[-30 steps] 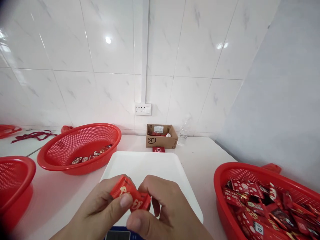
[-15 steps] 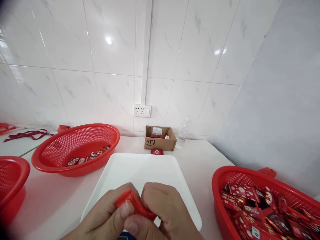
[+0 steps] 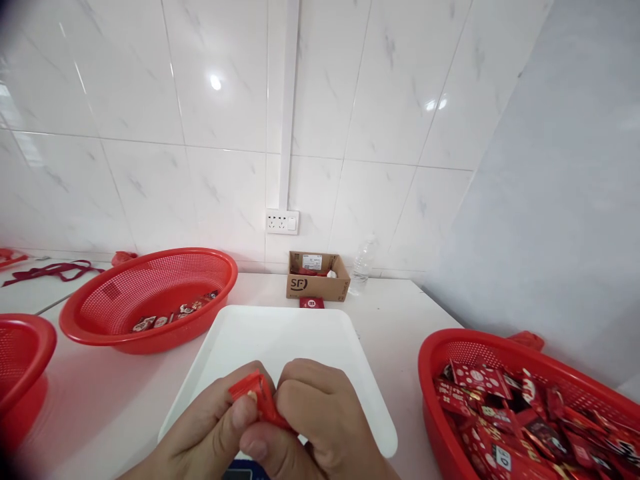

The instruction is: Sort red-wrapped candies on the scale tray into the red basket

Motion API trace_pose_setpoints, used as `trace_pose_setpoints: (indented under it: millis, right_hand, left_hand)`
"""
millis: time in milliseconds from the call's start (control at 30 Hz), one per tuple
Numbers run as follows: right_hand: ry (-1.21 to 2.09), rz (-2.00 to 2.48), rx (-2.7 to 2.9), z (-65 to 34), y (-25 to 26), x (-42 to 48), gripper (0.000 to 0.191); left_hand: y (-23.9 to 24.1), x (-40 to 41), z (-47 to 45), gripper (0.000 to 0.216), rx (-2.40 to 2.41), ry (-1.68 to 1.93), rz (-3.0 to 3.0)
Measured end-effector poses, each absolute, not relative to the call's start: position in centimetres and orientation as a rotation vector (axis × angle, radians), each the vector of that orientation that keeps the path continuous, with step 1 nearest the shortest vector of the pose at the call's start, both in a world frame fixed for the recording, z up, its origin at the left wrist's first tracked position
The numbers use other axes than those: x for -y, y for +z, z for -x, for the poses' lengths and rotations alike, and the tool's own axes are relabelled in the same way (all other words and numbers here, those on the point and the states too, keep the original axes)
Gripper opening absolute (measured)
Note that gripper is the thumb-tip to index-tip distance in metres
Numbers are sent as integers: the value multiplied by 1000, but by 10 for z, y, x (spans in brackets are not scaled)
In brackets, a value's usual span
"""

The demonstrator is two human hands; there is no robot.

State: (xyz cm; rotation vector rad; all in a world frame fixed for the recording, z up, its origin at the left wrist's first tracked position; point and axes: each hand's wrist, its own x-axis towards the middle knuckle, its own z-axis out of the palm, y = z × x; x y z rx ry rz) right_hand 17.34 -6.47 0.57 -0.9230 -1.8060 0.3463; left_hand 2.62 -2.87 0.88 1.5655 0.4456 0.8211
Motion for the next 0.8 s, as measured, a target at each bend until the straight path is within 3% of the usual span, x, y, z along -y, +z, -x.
trace_pose_setpoints:
  millis: [367,800]
  right_hand:
    - [378,996,1891,-175,12,65,34]
    - [426,1122,1992,-184,10,62,34]
  left_hand:
    - [5,26,-22,42,-493,927,-1481]
    - [7,19,-23,35,-335,837,-1529]
